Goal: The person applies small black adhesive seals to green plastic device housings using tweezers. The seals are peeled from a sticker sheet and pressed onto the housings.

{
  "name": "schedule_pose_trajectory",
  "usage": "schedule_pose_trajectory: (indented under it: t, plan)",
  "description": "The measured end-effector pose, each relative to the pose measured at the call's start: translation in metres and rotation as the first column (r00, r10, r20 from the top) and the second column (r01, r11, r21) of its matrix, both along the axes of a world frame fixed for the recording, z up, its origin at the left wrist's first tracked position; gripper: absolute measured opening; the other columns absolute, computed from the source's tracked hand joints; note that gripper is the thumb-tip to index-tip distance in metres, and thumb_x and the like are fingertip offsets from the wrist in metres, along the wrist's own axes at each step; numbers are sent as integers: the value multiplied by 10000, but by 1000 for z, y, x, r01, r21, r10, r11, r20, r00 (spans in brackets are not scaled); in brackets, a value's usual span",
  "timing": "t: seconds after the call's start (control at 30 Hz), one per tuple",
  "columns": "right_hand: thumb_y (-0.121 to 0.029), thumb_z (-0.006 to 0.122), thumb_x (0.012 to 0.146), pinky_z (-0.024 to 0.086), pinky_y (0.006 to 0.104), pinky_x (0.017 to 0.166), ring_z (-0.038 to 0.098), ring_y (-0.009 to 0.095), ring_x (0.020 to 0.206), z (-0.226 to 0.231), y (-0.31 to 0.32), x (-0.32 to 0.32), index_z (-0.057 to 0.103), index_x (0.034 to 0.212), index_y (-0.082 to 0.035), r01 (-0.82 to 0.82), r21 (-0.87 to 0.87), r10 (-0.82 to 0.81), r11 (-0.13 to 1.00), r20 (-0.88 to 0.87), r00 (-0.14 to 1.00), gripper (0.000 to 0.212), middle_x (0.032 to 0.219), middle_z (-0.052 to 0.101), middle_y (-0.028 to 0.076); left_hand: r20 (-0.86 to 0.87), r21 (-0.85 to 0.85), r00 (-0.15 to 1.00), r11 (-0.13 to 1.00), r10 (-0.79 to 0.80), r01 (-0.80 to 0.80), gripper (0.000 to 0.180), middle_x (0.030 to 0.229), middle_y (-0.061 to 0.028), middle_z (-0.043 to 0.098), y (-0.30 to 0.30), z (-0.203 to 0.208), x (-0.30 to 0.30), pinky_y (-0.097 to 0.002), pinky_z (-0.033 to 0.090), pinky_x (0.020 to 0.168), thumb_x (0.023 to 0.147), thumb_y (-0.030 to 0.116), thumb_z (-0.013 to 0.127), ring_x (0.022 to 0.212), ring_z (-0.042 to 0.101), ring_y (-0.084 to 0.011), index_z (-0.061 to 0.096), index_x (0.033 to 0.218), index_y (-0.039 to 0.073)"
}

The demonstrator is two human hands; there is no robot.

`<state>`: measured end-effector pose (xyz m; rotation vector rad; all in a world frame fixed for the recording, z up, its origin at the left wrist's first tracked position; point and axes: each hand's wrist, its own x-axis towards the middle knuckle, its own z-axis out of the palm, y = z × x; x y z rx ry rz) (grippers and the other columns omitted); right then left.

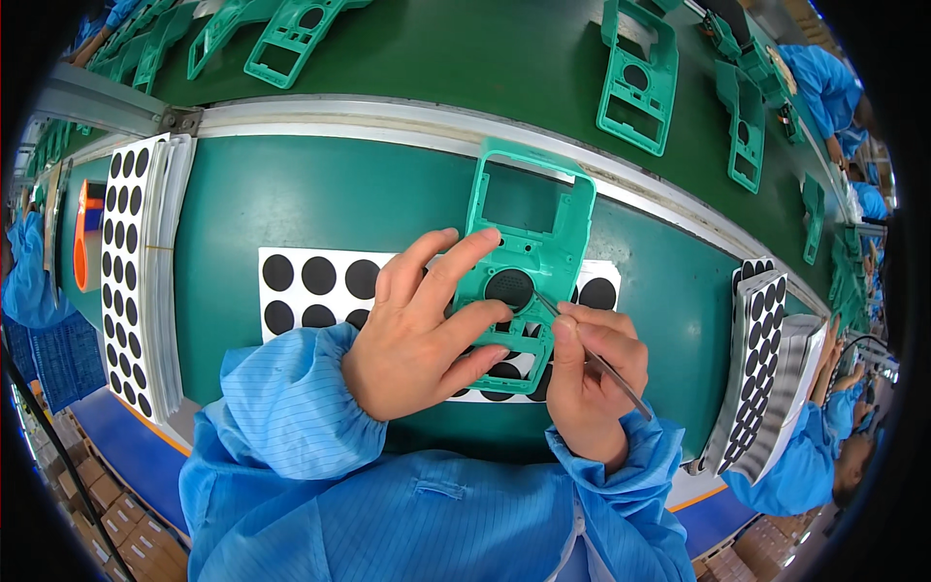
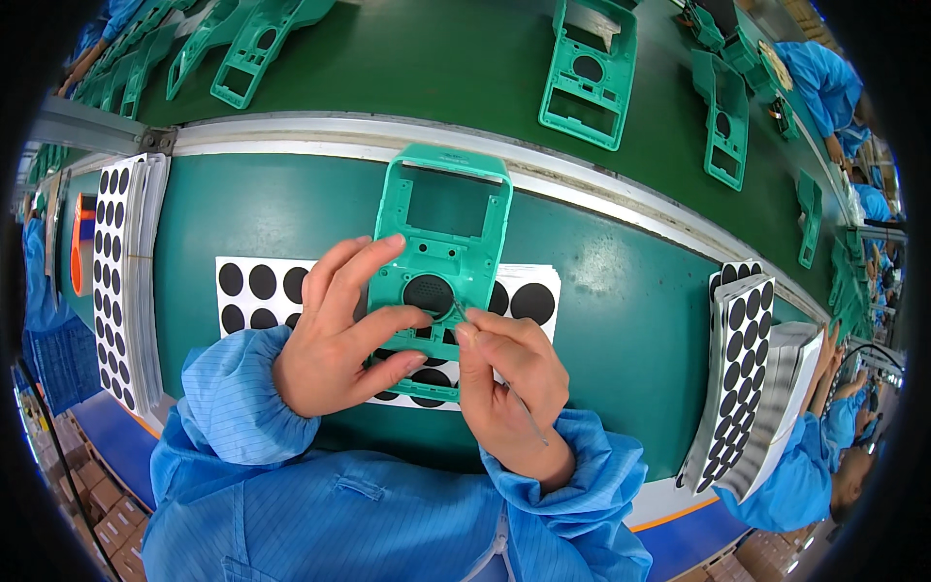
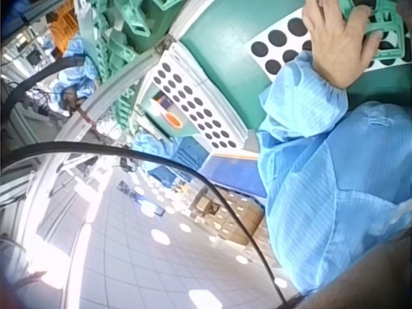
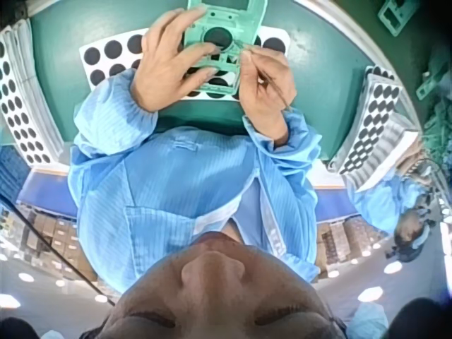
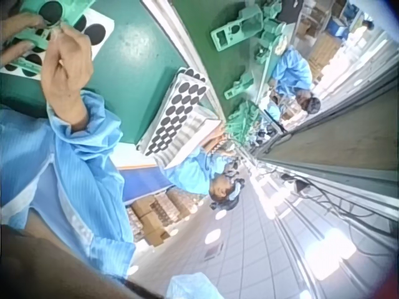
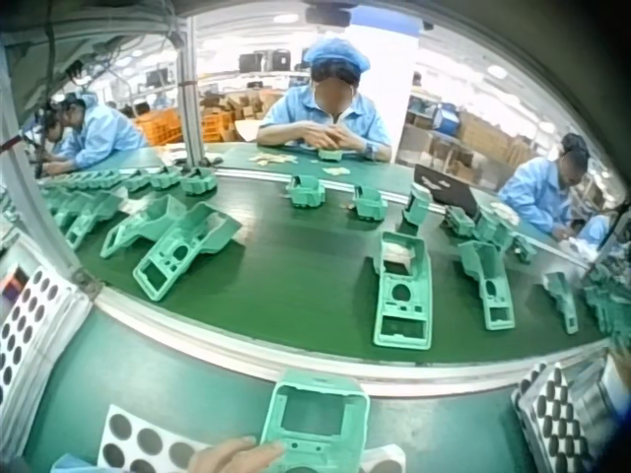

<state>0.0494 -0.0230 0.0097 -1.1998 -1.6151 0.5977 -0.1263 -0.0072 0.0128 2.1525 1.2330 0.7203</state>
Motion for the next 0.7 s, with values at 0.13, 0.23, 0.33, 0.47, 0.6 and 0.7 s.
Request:
schedule_pose_trajectory:
  t: [0.13,0.23,0.33,0.47,0.6,0.7]
  plan:
    - [74,645,737,464,244,502,594,196,600,-2,-2,2,474,896,-8,4,-6,-4,1000,-21,1000,247,799,615,190,5,-1,1000,1000,2,-2,288,1305,-135,357,0,0,1,-446,326,901,664,218,702,1134,363,-367,587,905,110]
    - [79,641,736,466,246,514,598,199,612,-2,-1,3,474,897,-12,2,-14,-2,1000,-19,1000,250,797,615,190,2,-1,1000,1000,4,-4,287,1305,-134,357,-1,0,1,-450,332,896,662,215,701,1132,364,-367,587,904,110]
    - [82,639,735,467,248,521,603,204,625,-1,0,3,475,892,-14,-28,22,29,999,-29,999,246,802,615,184,-1,-5,1000,1000,5,-5,291,1307,-133,356,-1,0,2,-451,331,896,657,214,702,1134,362,-368,587,904,112]
    - [84,629,741,463,249,517,595,200,608,1,-1,3,466,888,-15,-11,-21,11,1000,-5,1000,240,804,612,177,1,2,1000,1000,8,-8,295,1308,-131,355,-1,-1,2,-449,332,894,655,220,700,1132,363,-367,587,907,115]
    - [76,600,768,458,244,519,584,177,611,1,-2,3,451,884,-15,20,-59,-24,998,-64,998,210,799,606,165,-34,6,999,1000,-11,11,317,1308,-130,356,-1,1,3,-448,337,890,659,235,696,1129,364,-361,593,936,119]
    - [57,586,790,451,227,535,580,148,647,1,-2,3,436,890,-17,53,-146,-73,988,-139,988,195,798,598,152,-39,9,999,1000,-7,7,355,1312,-128,351,-2,0,4,-450,340,887,658,242,696,1132,359,-359,600,981,131]
